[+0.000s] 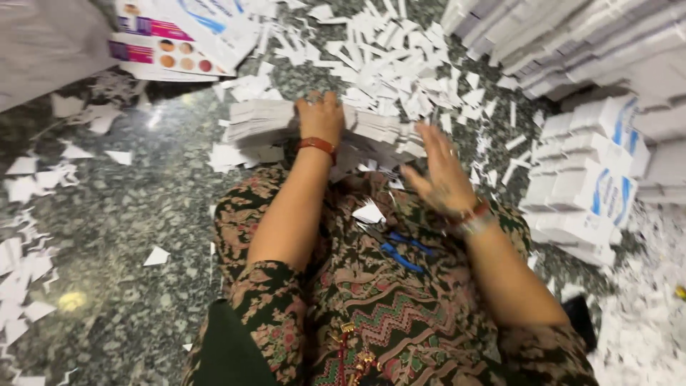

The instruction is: The person trims stacks of paper sheets using shears, moving the trimmed cards and scraps aside by hand. They then fold the trimmed sheets and place them onto a stack before starting a new pile.

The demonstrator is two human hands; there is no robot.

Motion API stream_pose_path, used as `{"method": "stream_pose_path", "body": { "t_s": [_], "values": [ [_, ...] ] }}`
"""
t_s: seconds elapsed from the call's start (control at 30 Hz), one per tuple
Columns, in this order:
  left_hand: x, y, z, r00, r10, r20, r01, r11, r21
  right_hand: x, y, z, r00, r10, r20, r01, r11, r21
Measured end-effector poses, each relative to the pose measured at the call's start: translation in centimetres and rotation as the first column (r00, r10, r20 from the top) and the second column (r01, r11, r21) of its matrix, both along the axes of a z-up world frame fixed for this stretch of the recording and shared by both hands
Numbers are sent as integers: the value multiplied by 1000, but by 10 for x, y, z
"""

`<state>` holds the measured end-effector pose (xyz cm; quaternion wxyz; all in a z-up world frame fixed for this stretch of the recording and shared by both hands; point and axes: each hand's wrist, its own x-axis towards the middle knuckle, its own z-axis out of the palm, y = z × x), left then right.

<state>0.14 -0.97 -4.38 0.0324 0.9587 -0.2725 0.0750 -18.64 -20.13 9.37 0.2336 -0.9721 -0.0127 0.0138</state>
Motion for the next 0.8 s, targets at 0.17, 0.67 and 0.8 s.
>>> {"method": "stream_pose_path", "body": {
  "t_s": [0.17, 0.67, 0.8],
  "values": [
    [4, -6, -6, 997, -12, -73, 15, 999, 38, 84, 35, -59, 967, 55, 247, 16, 961, -276],
    [29, 186, 82, 926, -62, -373, -17, 978, -206, 98, 35, -88, 972, 133, 193, -25, 878, -478],
    [25, 187, 70, 893, -153, -422, -47, 903, -428, 101, 48, -74, 908, 269, 322, -37, 815, -578]
  ]
}}
